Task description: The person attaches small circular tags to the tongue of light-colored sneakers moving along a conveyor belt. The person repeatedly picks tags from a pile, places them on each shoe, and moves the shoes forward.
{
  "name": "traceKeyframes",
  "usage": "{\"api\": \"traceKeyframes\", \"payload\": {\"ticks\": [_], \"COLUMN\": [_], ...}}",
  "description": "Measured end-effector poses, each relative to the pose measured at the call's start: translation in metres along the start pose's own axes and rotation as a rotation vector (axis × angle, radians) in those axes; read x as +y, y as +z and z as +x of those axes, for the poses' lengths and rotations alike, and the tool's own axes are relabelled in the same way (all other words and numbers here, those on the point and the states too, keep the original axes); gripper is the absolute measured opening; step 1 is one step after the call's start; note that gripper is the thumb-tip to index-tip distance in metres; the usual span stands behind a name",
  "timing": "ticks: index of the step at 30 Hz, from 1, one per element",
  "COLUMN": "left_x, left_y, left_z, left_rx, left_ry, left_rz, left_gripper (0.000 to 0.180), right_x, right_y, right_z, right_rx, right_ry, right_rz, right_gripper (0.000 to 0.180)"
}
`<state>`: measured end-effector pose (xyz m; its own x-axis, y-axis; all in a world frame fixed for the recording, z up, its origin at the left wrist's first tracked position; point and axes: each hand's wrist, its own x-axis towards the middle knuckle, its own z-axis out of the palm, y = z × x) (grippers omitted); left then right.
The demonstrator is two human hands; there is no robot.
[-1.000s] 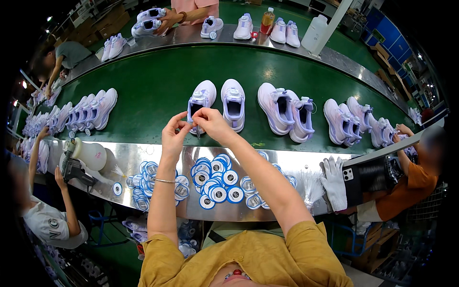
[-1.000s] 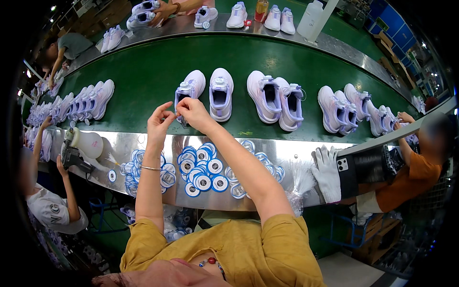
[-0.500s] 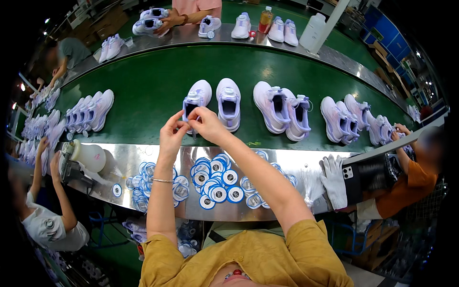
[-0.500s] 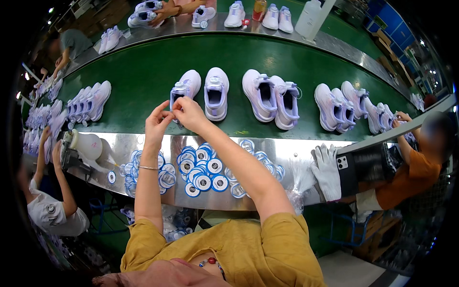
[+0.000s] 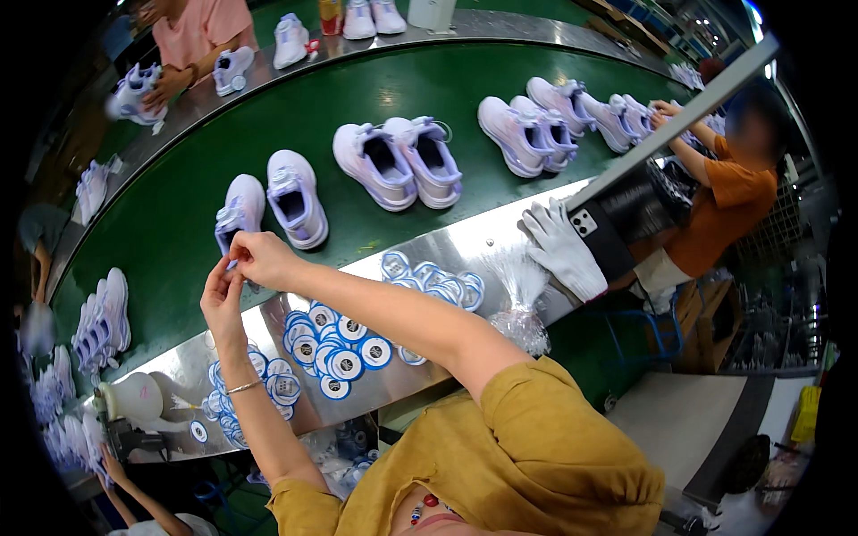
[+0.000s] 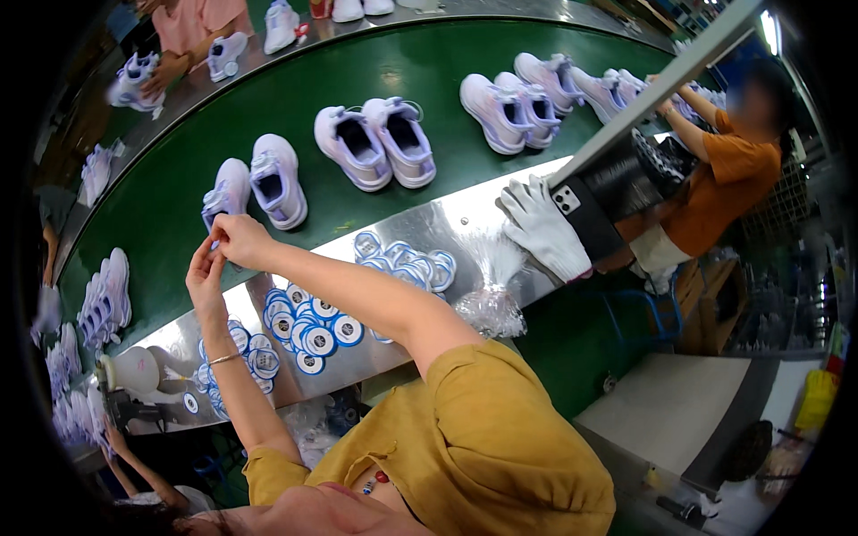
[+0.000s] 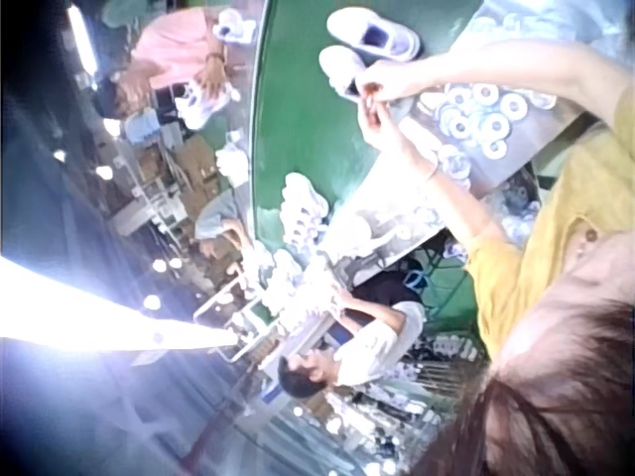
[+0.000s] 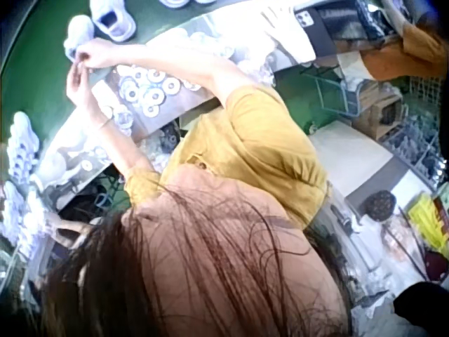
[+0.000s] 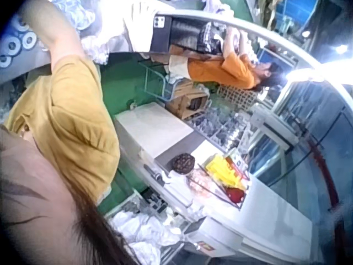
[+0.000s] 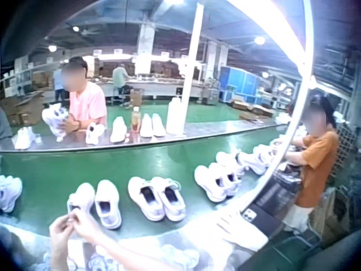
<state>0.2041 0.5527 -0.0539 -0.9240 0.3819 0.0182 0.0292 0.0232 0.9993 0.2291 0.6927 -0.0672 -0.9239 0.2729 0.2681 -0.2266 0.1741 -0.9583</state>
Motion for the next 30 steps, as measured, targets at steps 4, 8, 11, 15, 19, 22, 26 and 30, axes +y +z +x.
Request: {"api": "traceKeyframes", "payload": {"ticks": [4,8,11,15,19,22,26,30], "left_x": [-0.012,-0.024,-0.028,0.010,0.027,0.035,0.030,0.026], "left_y": [0.003,-0.010,-0.017,0.039,0.136,0.206,0.260,0.310], "left_z": [-0.006,-0.010,-0.014,-0.035,-0.072,-0.117,-0.168,-0.209], "left_rx": [-0.032,0.151,0.355,0.573,0.078,-0.110,-0.409,-0.651], "left_ry": [0.107,0.141,0.152,0.284,0.498,0.592,0.546,0.675], "left_rz": [0.299,0.291,0.430,0.906,0.678,0.584,0.445,0.533], "left_gripper": [0.024,0.012,0.018,0.025,0.030,0.028,0.026,0.034], "right_x": [-0.025,-0.067,-0.059,-0.049,-0.025,-0.026,-0.031,-0.042], "right_y": [-0.059,-0.183,-0.286,-0.333,-0.321,-0.321,-0.341,-0.343], "right_z": [-0.027,-0.088,-0.144,-0.194,-0.208,-0.211,-0.229,-0.243], "right_rx": [0.088,0.129,0.184,0.038,-0.039,0.074,0.258,0.365], "right_ry": [-0.084,-0.092,0.197,0.581,0.569,0.498,0.479,0.474], "right_rz": [-0.129,-0.412,-0.617,-0.927,-1.162,-1.045,-0.484,-0.187], "right_gripper": [0.010,0.011,0.014,0.023,0.031,0.023,0.013,0.010]}}
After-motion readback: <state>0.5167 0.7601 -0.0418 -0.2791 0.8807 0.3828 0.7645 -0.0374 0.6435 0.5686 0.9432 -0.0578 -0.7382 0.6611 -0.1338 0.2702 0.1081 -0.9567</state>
